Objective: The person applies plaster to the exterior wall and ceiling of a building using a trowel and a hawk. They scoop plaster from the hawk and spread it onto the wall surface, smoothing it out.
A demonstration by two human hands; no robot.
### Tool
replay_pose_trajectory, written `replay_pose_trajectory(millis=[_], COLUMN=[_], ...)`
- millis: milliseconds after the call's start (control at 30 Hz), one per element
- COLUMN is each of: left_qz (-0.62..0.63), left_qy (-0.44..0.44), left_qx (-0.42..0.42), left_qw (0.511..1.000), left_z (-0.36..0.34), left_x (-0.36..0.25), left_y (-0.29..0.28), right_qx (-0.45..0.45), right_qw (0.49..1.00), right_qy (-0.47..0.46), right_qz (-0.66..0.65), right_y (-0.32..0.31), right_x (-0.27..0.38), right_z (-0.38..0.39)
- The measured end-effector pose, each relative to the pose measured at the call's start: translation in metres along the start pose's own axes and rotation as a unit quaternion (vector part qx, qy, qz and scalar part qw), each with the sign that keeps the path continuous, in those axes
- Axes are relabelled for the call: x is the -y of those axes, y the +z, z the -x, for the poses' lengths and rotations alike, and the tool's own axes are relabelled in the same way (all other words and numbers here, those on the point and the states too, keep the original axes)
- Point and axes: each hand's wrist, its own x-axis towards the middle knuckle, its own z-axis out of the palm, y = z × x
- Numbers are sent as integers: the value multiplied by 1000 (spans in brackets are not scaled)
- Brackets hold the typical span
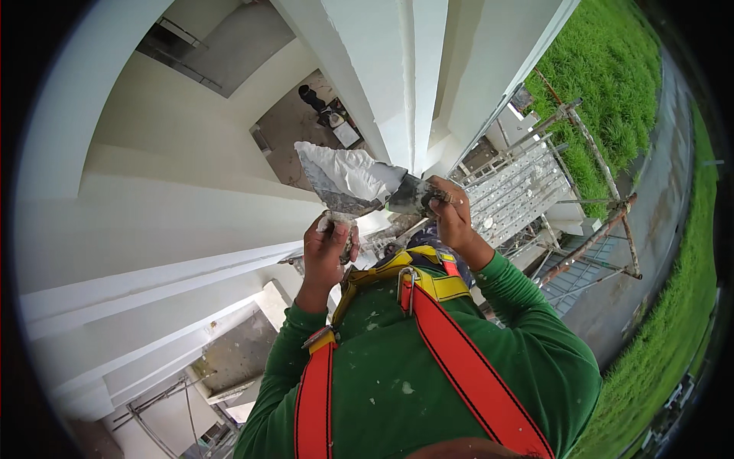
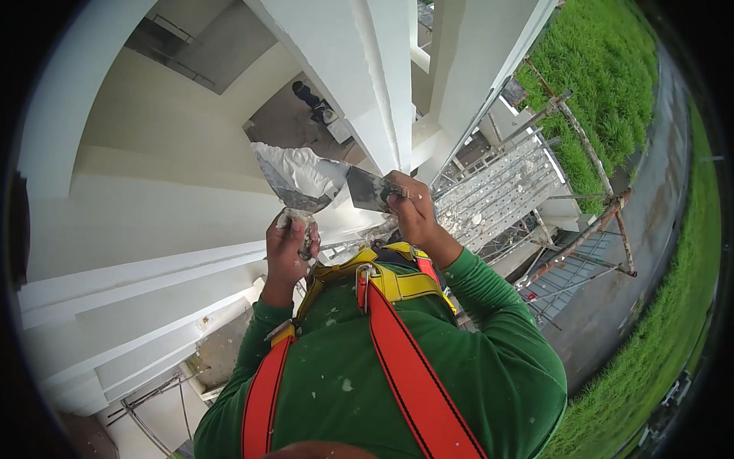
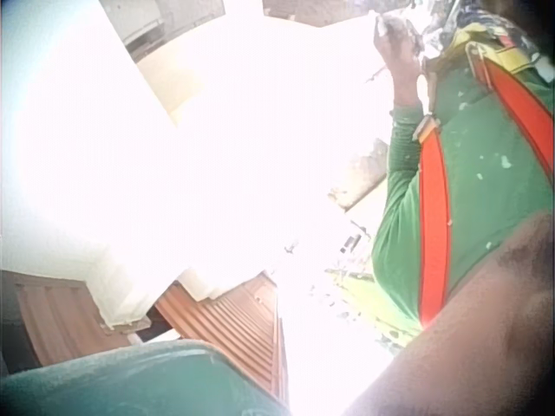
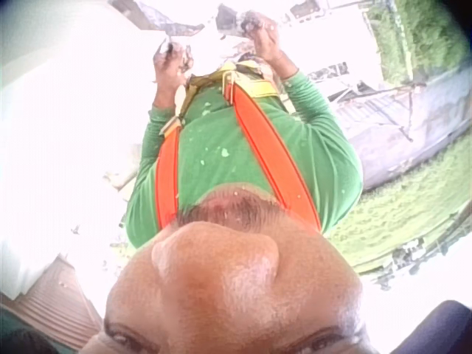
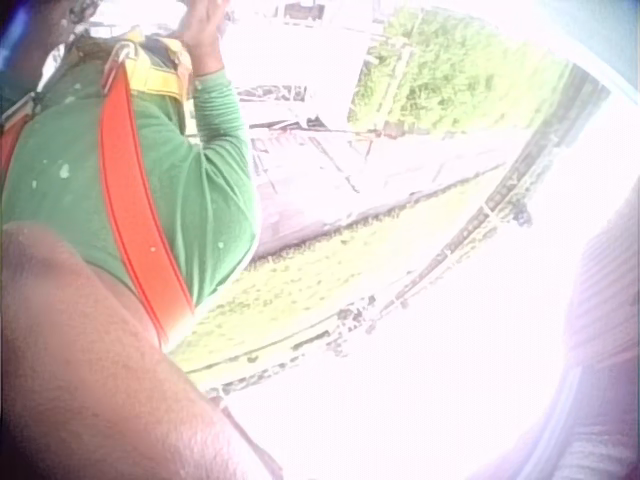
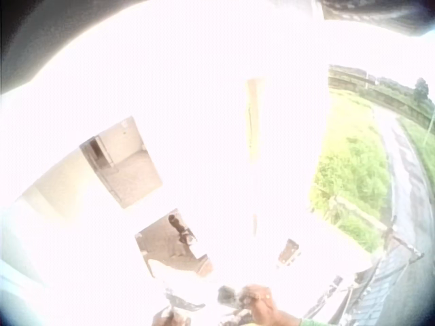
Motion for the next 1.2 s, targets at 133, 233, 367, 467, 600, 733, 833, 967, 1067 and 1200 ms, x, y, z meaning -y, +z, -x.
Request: replay_pose_trajectory(millis=[133, 233, 367, 467, 600, 733, 833, 967, 1067, 1200], left_qz=[25, 30, 48, -42, -379, -520, -578, -627, -608, -202], left_qy=[7, -23, -27, 82, 257, 420, 484, 552, 539, 257], left_qx=[-9, -4, 22, -37, -158, -198, -139, -80, -55, -97], left_qw=[1000, 999, 998, 995, 875, 717, 643, 543, 580, 940], left_z=[13, 20, 23, 14, 9, 2, 7, 17, 38, 69], left_x=[0, 8, 1, -14, -2, 2, 2, -31, -42, -18], left_y=[-16, -13, 5, 5, -33, -45, -66, -83, -94, -44], right_qx=[-269, -399, -9, 46, -125, -40, -20, -14, 51, -182], right_qw=[925, 910, 897, 998, 766, 654, 639, 664, 673, 848], right_qy=[47, -112, -364, -26, 447, 524, 507, 455, 330, 174], right_qz=[-263, -33, 249, 29, -446, -544, -578, -593, -660, -467], right_y=[37, 66, 64, 61, 72, 65, 59, 56, 41, 61], right_x=[26, -9, 34, 29, 60, 86, 92, 95, 83, 103], right_z=[12, 1, -35, -23, -11, -23, -31, -43, -52, -67])
